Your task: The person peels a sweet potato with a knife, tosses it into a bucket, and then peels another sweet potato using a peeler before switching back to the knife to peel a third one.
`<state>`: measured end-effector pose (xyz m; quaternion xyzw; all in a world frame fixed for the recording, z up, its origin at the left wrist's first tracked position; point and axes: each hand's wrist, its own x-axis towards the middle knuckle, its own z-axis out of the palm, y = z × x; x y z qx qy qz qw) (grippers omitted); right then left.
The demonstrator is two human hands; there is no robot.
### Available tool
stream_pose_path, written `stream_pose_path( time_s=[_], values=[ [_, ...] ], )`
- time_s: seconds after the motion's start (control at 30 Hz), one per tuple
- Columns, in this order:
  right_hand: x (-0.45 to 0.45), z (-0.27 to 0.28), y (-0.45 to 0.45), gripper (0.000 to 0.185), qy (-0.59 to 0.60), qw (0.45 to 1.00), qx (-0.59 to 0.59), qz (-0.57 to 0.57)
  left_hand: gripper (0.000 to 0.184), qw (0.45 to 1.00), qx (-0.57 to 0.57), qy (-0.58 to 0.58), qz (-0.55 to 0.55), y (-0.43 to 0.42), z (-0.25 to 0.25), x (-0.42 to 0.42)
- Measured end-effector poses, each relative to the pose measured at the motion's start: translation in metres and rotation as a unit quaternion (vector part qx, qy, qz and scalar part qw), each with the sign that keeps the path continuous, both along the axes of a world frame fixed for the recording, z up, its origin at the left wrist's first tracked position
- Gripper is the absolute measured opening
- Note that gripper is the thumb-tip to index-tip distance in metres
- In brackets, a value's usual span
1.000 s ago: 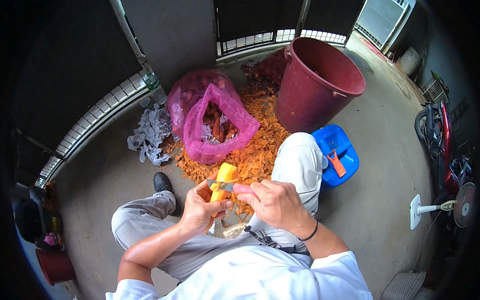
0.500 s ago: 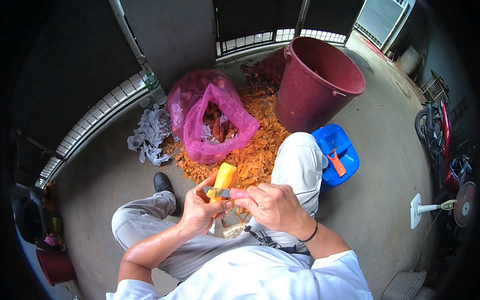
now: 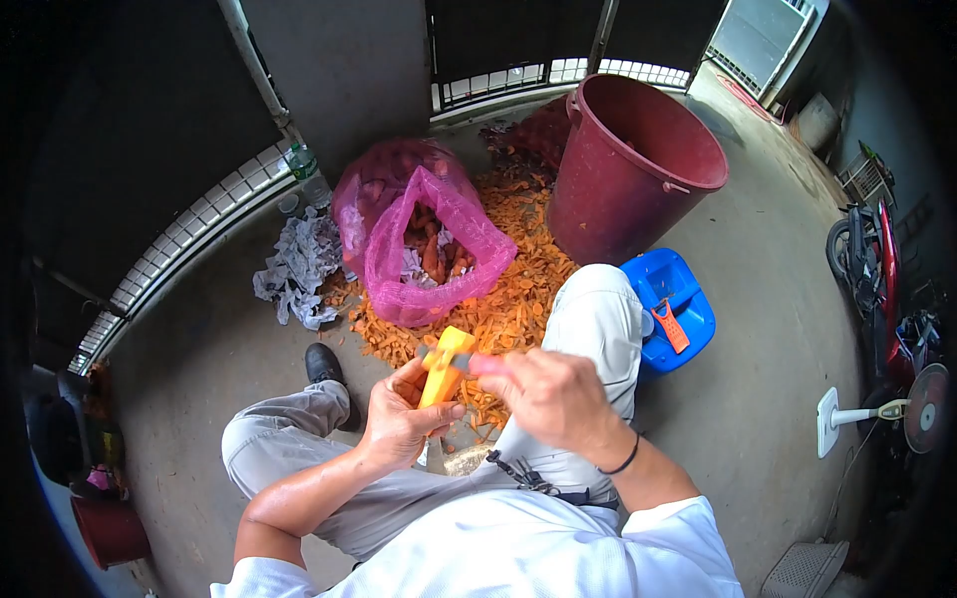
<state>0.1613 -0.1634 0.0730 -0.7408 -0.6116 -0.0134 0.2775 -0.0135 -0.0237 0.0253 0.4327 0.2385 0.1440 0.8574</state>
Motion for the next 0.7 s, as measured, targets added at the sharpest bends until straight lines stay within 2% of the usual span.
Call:
stream_pose_path(
  time_s=[0.03,0.1,0.13,0.17,0.23,0.3,0.37,0.4,0.5,0.63,0.7],
  values=[
    [0.004,0.002,0.002,0.023,0.001,1.0,0.0,0.0,0.084,1.0,0.0,-0.001,0.01,-0.001,0.003,0.0],
    [0.019,0.01,0.003,0.024,0.016,0.992,0.008,-0.126,0.082,1.0,0.016,-0.014,0.007,-0.001,0.004,-0.001],
    [0.027,0.007,0.0,0.023,0.032,0.99,0.014,-0.133,0.081,0.999,0.031,-0.026,0.003,-0.001,0.004,-0.001],
    [0.027,0.008,-0.001,0.023,0.03,0.991,0.014,-0.132,0.081,0.999,0.031,-0.028,0.004,0.0,0.003,0.0],
    [0.019,0.008,-0.002,0.022,0.111,0.989,0.058,-0.085,0.078,0.999,-0.037,-0.026,-0.001,0.005,0.0,0.0],
    [0.011,0.006,-0.006,0.024,0.101,0.992,0.042,-0.064,0.075,0.996,-0.082,-0.022,-0.003,0.008,0.0,0.0],
    [0.002,0.011,-0.007,0.028,0.081,0.997,0.008,0.003,0.072,0.992,-0.125,-0.017,-0.007,0.011,0.001,0.0],
    [-0.001,0.006,-0.008,0.021,0.087,0.996,0.006,0.011,0.07,0.99,-0.137,-0.017,-0.012,0.011,0.003,0.0],
    [-0.003,0.007,-0.007,0.027,0.041,0.999,-0.005,0.001,0.069,0.989,-0.146,-0.016,-0.022,0.01,0.002,-0.001],
    [0.014,0.006,-0.004,0.024,0.011,0.999,0.028,-0.027,0.07,0.99,-0.14,-0.016,-0.013,0.01,0.009,-0.001],
    [0.025,0.013,-0.004,0.021,0.039,0.992,0.03,-0.117,0.072,0.991,-0.13,-0.02,-0.015,0.009,0.009,-0.002]
  ],
)
